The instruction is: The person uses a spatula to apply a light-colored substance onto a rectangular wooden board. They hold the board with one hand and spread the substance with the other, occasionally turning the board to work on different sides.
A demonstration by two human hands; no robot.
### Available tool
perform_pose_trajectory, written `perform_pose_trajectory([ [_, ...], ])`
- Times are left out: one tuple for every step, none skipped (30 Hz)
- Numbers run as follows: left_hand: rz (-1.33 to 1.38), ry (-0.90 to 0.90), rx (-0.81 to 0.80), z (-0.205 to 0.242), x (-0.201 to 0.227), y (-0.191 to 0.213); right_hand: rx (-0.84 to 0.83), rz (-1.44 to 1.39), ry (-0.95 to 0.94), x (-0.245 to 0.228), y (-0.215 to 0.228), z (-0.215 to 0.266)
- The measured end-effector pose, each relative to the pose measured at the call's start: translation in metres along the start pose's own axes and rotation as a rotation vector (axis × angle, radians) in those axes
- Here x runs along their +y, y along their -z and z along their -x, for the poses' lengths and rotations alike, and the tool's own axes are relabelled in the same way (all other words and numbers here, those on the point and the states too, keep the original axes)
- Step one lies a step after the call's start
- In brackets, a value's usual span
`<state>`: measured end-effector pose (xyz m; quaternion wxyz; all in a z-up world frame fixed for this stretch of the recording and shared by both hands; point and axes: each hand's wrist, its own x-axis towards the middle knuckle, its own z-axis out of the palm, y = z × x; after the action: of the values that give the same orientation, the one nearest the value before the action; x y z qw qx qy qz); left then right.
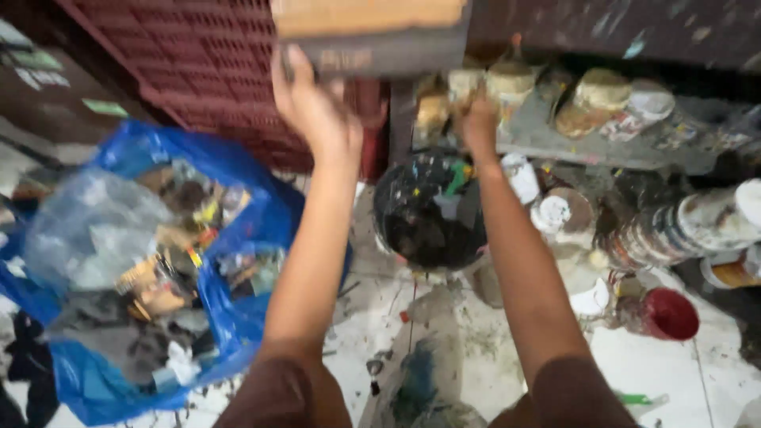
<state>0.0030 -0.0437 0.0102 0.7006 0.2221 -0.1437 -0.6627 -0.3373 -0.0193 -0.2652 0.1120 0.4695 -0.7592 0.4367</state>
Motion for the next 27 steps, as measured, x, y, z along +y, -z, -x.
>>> perform_pose_trajectory([
  [0.003,-0.005,-0.006,0.002,-0.001,-0.001,0.006,-0.004,0.005,-0.019,0.043,0.041],
  [0.011,0.026,0.016,0.005,-0.001,-0.001,-0.217,0.044,-0.199,-0.066,0.084,0.052],
  [0.018,0.057,0.038,0.009,0.000,-0.002,-0.440,0.092,-0.403,-0.148,0.114,0.033],
  [0.012,0.065,0.046,0.016,0.000,-0.006,-0.447,0.097,-0.413,-0.158,0.130,0.039],
  [-0.013,0.101,0.043,0.023,0.002,-0.010,-0.493,0.005,-0.456,-0.169,0.147,0.045],
  [-0.038,0.122,0.044,0.029,0.010,-0.012,-0.546,-0.097,-0.489,-0.185,0.159,0.050],
  [-0.044,0.114,0.057,0.042,0.018,-0.014,-0.563,-0.102,-0.488,-0.214,0.181,0.060],
  [-0.117,0.108,0.067,0.052,0.025,-0.020,-0.570,-0.357,-0.497,-0.242,0.205,0.063],
  [-0.189,0.103,0.077,0.064,0.033,-0.028,-0.571,-0.613,-0.501,-0.271,0.230,0.067],
  [-0.189,0.095,0.083,0.082,0.048,-0.042,-0.580,-0.617,-0.497,-0.290,0.245,0.073],
  [-0.261,0.137,0.086,0.101,0.064,-0.057,-0.484,-0.924,-0.576,-0.310,0.260,0.080],
  [-0.327,0.177,0.090,0.120,0.080,-0.073,-0.378,-1.226,-0.647,-0.329,0.277,0.086],
  [-0.322,0.167,0.098,0.142,0.098,-0.093,-0.391,-1.227,-0.642,-0.346,0.297,0.084],
  [-0.355,0.181,0.113,0.163,0.119,-0.113,-0.292,-1.201,-0.835,-0.366,0.318,0.082],
  [-0.388,0.195,0.129,0.186,0.139,-0.134,-0.189,-1.164,-1.024,-0.386,0.340,0.080],
  [-0.385,0.191,0.138,0.203,0.152,-0.146,-0.200,-1.160,-1.024,-0.398,0.361,0.081],
  [-0.377,0.218,0.142,0.222,0.166,-0.158,-0.146,-1.163,-1.039,-0.409,0.384,0.083],
  [-0.364,0.237,0.136,0.234,0.179,-0.172,-0.090,-1.175,-1.041,-0.421,0.401,0.080],
  [-0.355,0.225,0.134,0.246,0.196,-0.183,-0.098,-1.180,-1.028,-0.454,0.442,0.056],
  [-0.366,0.252,0.065,0.260,0.215,-0.193,-0.191,-1.262,-0.951,-0.487,0.484,0.037],
  [-0.378,0.279,-0.004,0.275,0.234,-0.201,-0.285,-1.341,-0.872,-0.521,0.526,0.018],
  [-0.375,0.258,-0.005,0.294,0.253,-0.212,-0.298,-1.354,-0.859,-0.507,0.536,0.035],
  [-0.441,0.235,-0.064,0.312,0.272,-0.221,-0.247,-1.423,-0.961,-0.493,0.544,0.053],
  [-0.507,0.198,-0.123,0.323,0.290,-0.228,-0.205,-1.499,-1.058,-0.479,0.540,0.066],
  [-0.506,0.165,-0.124,0.323,0.308,-0.244,-0.230,-1.520,-1.039,-0.486,0.551,0.051],
  [-0.595,0.192,-0.254,0.340,0.327,-0.253,-0.255,-1.535,-0.993,-0.490,0.574,0.049],
  [-0.684,0.222,-0.384,0.357,0.344,-0.259,-0.280,-1.550,-0.946,-0.493,0.594,0.049],
])
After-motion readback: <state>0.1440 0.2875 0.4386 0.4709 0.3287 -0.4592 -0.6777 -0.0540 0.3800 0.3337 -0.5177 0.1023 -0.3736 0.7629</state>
